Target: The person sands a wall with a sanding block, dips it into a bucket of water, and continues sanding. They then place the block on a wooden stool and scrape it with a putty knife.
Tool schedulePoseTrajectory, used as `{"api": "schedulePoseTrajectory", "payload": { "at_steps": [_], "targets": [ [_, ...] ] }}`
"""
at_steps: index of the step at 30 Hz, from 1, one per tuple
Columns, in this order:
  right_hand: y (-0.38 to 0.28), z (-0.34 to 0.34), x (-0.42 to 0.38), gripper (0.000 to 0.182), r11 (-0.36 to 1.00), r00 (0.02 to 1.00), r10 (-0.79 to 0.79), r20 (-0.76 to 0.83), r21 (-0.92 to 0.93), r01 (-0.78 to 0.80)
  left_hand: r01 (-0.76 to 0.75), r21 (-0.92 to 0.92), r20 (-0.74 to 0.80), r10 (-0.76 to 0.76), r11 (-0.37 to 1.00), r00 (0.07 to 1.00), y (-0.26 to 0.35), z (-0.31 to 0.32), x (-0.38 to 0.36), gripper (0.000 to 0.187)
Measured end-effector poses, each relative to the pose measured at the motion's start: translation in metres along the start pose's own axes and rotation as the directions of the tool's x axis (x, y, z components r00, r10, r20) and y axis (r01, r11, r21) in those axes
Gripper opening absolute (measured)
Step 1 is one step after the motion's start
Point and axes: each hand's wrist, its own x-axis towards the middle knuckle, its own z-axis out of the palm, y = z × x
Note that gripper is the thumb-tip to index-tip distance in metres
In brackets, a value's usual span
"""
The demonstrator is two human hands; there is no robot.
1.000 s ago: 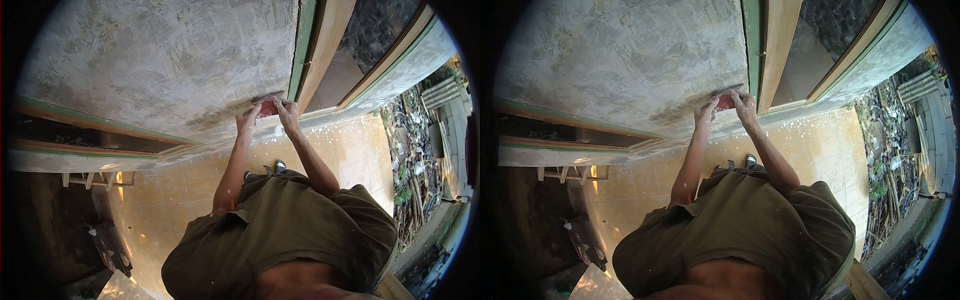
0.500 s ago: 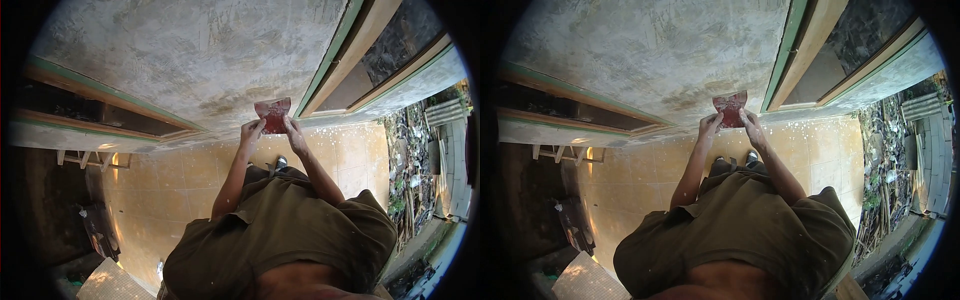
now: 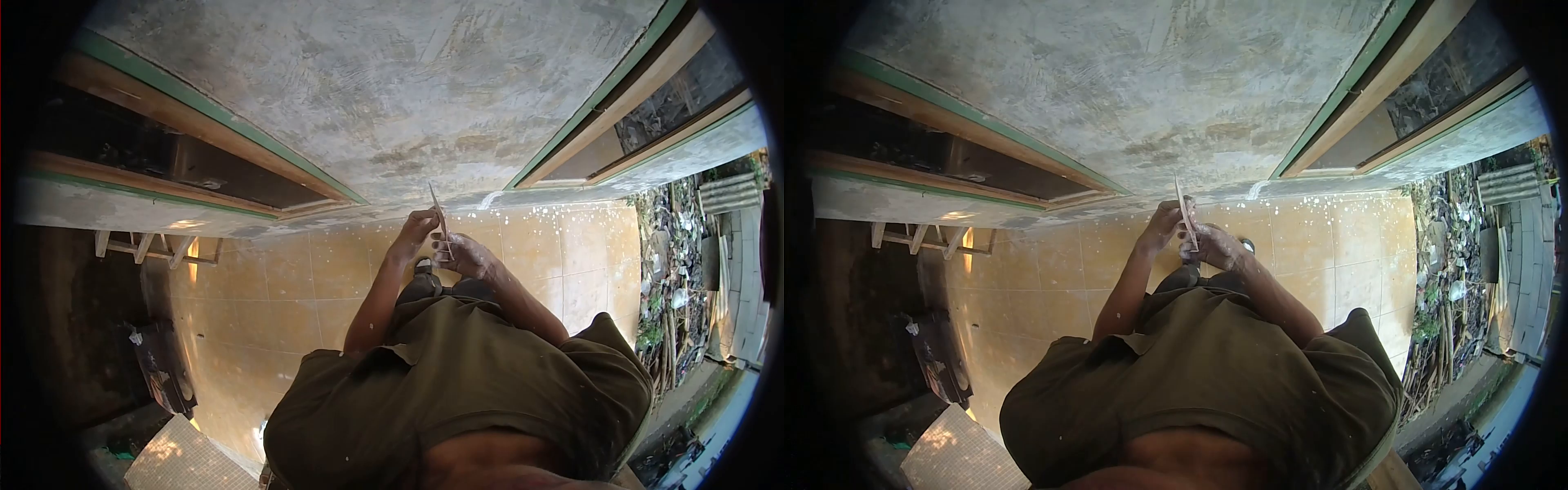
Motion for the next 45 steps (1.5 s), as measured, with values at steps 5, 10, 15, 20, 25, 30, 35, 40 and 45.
{"api": "schedulePoseTrajectory", "payload": {
  "at_steps": [5, 10, 15, 20, 25, 30, 35, 40, 45],
  "targets": [
    [0.02, 0.02, 0.027, 0.029, 0.982, 0.99, -0.125, 0.07, 0.148, 0.114, -0.041, -0.005, -0.048, 0.04, 0.999, 0.998, 0.026, -0.018, -0.03, 0.028],
    [0.021, 0.046, 0.04, 0.019, 0.921, 0.922, -0.374, -0.102, 0.078, 0.382, 0.024, 0.095, -0.227, -0.002, 0.995, 0.974, 0.02, -0.052, -0.059, 0.031],
    [0.023, 0.032, 0.049, 0.016, 0.851, 0.849, -0.517, -0.108, -0.165, 0.498, -0.039, 0.234, -0.318, 0.115, 0.971, 0.941, 0.052, -0.075, -0.08, 0.03],
    [0.034, 0.011, 0.05, 0.016, 0.859, 0.846, -0.468, -0.255, 0.092, 0.503, -0.162, 0.411, -0.378, 0.33, 0.897, 0.865, 0.098, -0.092, -0.074, 0.022],
    [0.041, 0.002, 0.056, 0.014, 0.822, 0.806, -0.453, -0.382, 0.172, 0.543, -0.274, 0.815, -0.198, 0.688, 0.512, 0.698, 0.155, -0.099, -0.051, 0.017],
    [0.03, -0.032, 0.097, 0.013, 0.738, 0.727, -0.608, -0.318, 0.111, 0.666, -0.31, 0.932, 0.296, 0.891, -0.19, 0.343, 0.223, -0.075, -0.022, 0.019],
    [0.004, -0.027, 0.154, 0.01, 0.633, 0.64, -0.674, -0.37, 0.157, 0.758, -0.258, 0.822, 0.558, 0.808, -0.508, 0.186, 0.261, -0.062, 0.024, 0.019],
    [-0.007, -0.033, 0.204, 0.014, 0.652, 0.568, -0.601, -0.562, 0.064, 0.755, -0.009, 0.76, 0.649, 0.758, -0.65, 0.056, 0.274, -0.066, 0.051, 0.017],
    [-0.006, -0.029, 0.2, 0.016, 0.711, 0.456, -0.463, -0.76, -0.012, 0.703, 0.008, 0.744, 0.669, 0.744, -0.669, 0.0, 0.269, -0.072, 0.056, 0.016]
  ]
}}
